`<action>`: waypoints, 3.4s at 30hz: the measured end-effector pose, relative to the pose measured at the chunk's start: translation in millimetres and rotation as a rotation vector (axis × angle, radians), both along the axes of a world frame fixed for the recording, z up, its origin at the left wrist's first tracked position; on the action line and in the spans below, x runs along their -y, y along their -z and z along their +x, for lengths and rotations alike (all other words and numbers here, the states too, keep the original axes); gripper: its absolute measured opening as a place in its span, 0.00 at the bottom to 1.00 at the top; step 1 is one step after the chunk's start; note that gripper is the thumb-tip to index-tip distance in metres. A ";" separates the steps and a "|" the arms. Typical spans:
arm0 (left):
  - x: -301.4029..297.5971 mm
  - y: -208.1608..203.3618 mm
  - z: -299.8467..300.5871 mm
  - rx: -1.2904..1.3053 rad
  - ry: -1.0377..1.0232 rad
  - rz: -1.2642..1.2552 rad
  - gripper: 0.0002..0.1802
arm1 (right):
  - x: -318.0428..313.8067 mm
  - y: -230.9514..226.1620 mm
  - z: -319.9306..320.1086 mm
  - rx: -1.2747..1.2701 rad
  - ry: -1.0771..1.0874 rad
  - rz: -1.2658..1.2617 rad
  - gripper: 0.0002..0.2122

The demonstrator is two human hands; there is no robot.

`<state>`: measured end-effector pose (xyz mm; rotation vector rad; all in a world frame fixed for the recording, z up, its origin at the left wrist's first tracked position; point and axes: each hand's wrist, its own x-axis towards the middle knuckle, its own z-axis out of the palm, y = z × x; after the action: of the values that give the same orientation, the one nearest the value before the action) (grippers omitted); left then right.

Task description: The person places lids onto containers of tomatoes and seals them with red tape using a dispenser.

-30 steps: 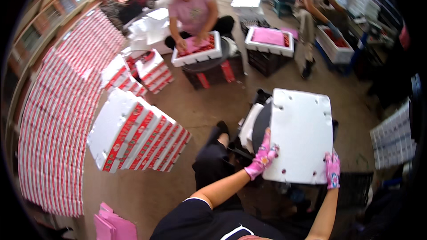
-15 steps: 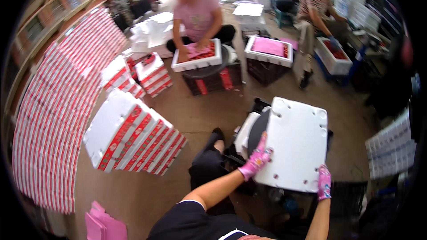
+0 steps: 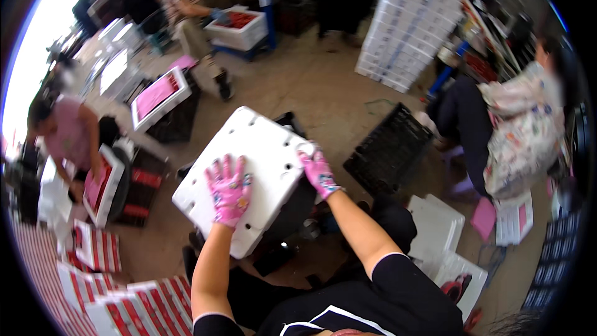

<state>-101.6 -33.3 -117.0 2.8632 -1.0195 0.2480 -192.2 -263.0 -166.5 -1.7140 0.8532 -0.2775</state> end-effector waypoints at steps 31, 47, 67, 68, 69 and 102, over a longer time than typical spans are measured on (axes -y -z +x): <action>3.3 -31.9 3.8 -0.035 0.500 0.154 0.39 | 76.7 73.7 -689.2 -0.033 0.986 0.266 0.27; 22.3 -42.5 -9.6 -0.149 0.540 -0.100 0.25 | 121.0 -101.7 -96.7 -0.065 -0.672 0.083 0.38; 84.9 -32.5 10.1 -0.168 0.476 -0.163 0.29 | 128.1 -25.4 39.8 -0.184 -1.157 0.211 0.36; 86.2 -30.2 10.9 -0.159 0.450 -0.176 0.29 | 128.5 -32.1 39.8 -0.200 -1.132 0.211 0.36; 85.5 -30.5 12.1 -0.165 0.446 -0.148 0.28 | 128.5 -31.0 38.8 -0.202 -1.138 0.206 0.36; 87.9 -27.4 127.8 -0.052 0.185 -0.274 0.37 | 147.8 -61.3 39.2 0.070 -0.790 0.303 0.36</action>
<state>26.2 -121.2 -89.7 2.5016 -1.1339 0.2731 -152.9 -410.8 -105.2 -1.6071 0.1111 0.3106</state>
